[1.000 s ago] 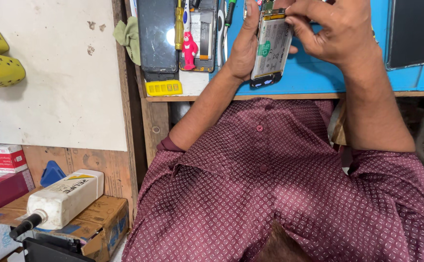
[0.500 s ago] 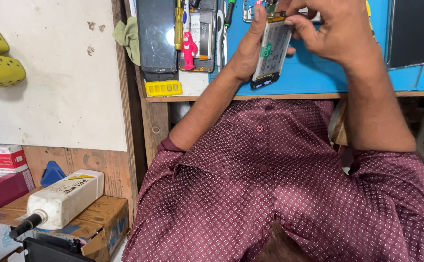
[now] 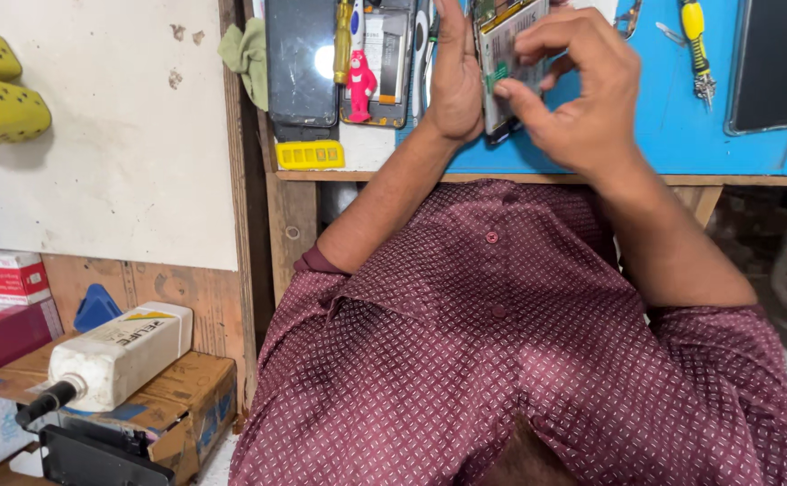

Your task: The person disassembles a smartphone using a screwdriver and tweezers. They remove the back cover, unscrew internal components, and detach the battery. The person then reassembles the phone by reconnecting the battery and securing the back cover.

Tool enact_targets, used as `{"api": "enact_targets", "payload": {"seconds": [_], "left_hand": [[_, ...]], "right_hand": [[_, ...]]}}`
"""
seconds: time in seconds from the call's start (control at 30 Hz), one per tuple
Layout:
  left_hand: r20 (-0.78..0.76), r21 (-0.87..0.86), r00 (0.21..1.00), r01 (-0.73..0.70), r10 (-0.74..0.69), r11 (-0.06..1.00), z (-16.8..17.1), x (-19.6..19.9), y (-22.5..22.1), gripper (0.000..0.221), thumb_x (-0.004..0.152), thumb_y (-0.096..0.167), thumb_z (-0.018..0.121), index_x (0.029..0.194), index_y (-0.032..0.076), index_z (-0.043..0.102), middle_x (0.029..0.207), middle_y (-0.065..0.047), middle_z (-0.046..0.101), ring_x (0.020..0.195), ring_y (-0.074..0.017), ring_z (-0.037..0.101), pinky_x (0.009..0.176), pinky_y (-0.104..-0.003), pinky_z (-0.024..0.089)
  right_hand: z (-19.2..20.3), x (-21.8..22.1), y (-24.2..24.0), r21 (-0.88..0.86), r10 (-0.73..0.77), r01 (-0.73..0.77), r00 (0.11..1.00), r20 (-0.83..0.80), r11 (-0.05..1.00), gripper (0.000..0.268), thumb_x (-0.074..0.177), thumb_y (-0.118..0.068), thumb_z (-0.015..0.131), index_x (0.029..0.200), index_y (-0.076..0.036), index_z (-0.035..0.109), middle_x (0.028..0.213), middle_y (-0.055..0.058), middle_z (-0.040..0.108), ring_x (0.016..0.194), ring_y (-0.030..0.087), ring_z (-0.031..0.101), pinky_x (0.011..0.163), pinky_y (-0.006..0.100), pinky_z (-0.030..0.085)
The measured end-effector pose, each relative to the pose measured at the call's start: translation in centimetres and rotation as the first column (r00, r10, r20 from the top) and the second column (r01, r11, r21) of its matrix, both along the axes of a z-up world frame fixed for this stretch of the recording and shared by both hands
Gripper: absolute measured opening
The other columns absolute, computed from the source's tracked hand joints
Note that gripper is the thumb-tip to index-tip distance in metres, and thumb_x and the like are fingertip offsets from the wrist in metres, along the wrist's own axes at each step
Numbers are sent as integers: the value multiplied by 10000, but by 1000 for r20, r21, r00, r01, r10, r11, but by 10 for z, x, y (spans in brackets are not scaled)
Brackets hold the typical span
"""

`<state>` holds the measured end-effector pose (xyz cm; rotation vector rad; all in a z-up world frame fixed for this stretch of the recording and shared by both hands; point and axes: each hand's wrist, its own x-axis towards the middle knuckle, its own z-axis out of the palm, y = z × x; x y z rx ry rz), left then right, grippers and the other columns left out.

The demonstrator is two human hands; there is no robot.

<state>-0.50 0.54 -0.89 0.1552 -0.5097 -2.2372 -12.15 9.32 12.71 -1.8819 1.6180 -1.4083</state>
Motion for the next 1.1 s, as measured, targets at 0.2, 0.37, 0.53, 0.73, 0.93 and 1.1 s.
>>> {"api": "enact_targets", "payload": {"seconds": [0.2,0.37,0.53,0.73,0.93,1.1], "left_hand": [[3,-32,987,-163,164,986,-16,-1,-2,642,1229,565,271,1453,5,492,1328,-146,646,1234,-260,639,1121,-394,492],[-57,2,995,-83,83,997,-7,2,-2,686,1189,598,249,1440,18,513,1321,-174,668,1200,-304,676,1117,-443,517],[-87,-130,994,-73,62,989,-4,5,-3,764,1210,635,220,1400,-21,563,1296,-185,690,1228,-282,680,1113,-421,518],[-7,-135,988,-151,152,979,-14,6,-1,701,1216,588,234,1427,-7,539,1319,-166,671,1245,-266,654,1137,-402,491],[-15,-67,988,-155,155,986,-23,0,1,617,1195,520,264,1439,16,524,1343,-143,656,1261,-249,633,1155,-390,469],[-54,-86,993,-114,109,990,-14,1,1,645,1197,551,277,1399,6,557,1291,-162,684,1190,-266,674,1092,-416,516]], "right_hand": [[-19,27,5,14,-65,65,998,23,998,236,1021,37,839,1174,15,661,1098,119,681,939,170,710,811,261,579],[-28,28,3,74,-63,51,983,172,996,213,1023,35,821,1161,17,660,1055,98,697,905,173,731,814,263,594],[-24,28,0,-55,-82,83,996,21,995,236,986,82,772,1181,44,645,1152,134,710,987,187,739,874,280,598],[-32,27,0,50,-39,31,988,152,998,181,1034,87,797,1145,36,663,1084,112,715,970,165,749,868,262,612],[-31,2,-3,149,173,-294,827,534,944,240,1040,54,784,1215,59,619,1078,55,665,978,99,700,858,230,579],[-10,2,-5,64,100,-128,938,331,990,328,944,44,827,1213,55,640,1104,90,619,971,152,648,831,276,579]]}}
